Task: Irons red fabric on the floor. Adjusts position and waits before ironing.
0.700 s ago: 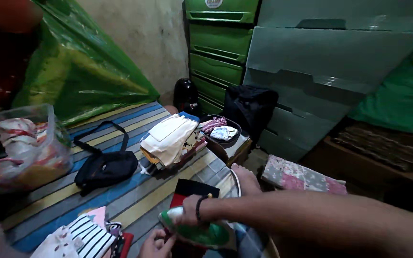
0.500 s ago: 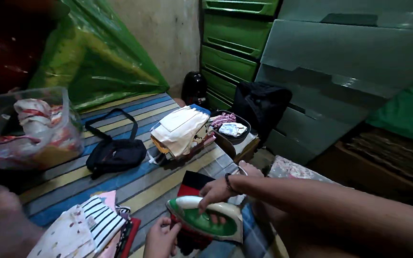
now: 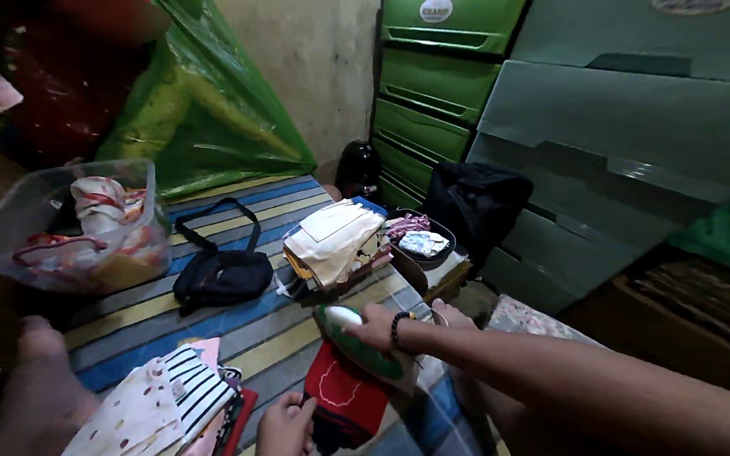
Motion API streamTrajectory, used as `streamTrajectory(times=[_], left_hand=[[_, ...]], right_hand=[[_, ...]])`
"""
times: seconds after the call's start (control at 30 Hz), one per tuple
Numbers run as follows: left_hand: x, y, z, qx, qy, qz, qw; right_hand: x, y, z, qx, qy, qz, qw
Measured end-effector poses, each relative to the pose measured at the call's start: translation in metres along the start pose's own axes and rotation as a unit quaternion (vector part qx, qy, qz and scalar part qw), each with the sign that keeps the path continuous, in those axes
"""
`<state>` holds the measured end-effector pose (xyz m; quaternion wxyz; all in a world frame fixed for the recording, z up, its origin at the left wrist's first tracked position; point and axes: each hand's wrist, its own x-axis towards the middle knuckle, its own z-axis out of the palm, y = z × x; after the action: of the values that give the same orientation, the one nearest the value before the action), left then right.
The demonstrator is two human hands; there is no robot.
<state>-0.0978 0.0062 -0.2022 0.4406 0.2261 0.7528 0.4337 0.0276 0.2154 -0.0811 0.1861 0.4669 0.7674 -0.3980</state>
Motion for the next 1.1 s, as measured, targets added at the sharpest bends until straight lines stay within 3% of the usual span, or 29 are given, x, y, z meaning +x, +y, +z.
streamTrajectory(times=[0.23,0.4,0.63,0.7,0.8,0.93,1.1], left_hand=[[-0.003,0.005,-0.002,-0.033,0.007,-0.018,0.999],[-0.001,0.005,-0.002,-0.039,-0.001,-0.018,0.999],[-0.001,0.003,0.001,-0.043,0.013,-0.008,0.999],[-0.002,0.004,0.001,-0.040,0.014,-0.001,0.999],[-0.002,0.002,0.002,-0.046,0.017,0.007,0.999],[-0.002,0.001,0.001,-0.055,0.025,0.002,0.998],[-0.003,0.001,0.002,-0.048,0.032,0.010,0.998]], right_hand=[[-0.034,-0.008,0.042,-0.072,-0.094,-0.090,0.989],[-0.025,0.004,0.021,-0.128,-0.046,-0.068,0.988],[0.032,0.028,-0.004,-0.048,0.096,0.017,0.994],[0.018,0.010,-0.007,-0.032,0.081,0.031,0.996],[-0.017,-0.016,-0.007,-0.036,-0.008,0.010,0.999],[-0.031,-0.013,0.035,-0.055,-0.072,-0.051,0.995],[-0.024,-0.002,0.030,-0.067,-0.016,-0.020,0.997]])
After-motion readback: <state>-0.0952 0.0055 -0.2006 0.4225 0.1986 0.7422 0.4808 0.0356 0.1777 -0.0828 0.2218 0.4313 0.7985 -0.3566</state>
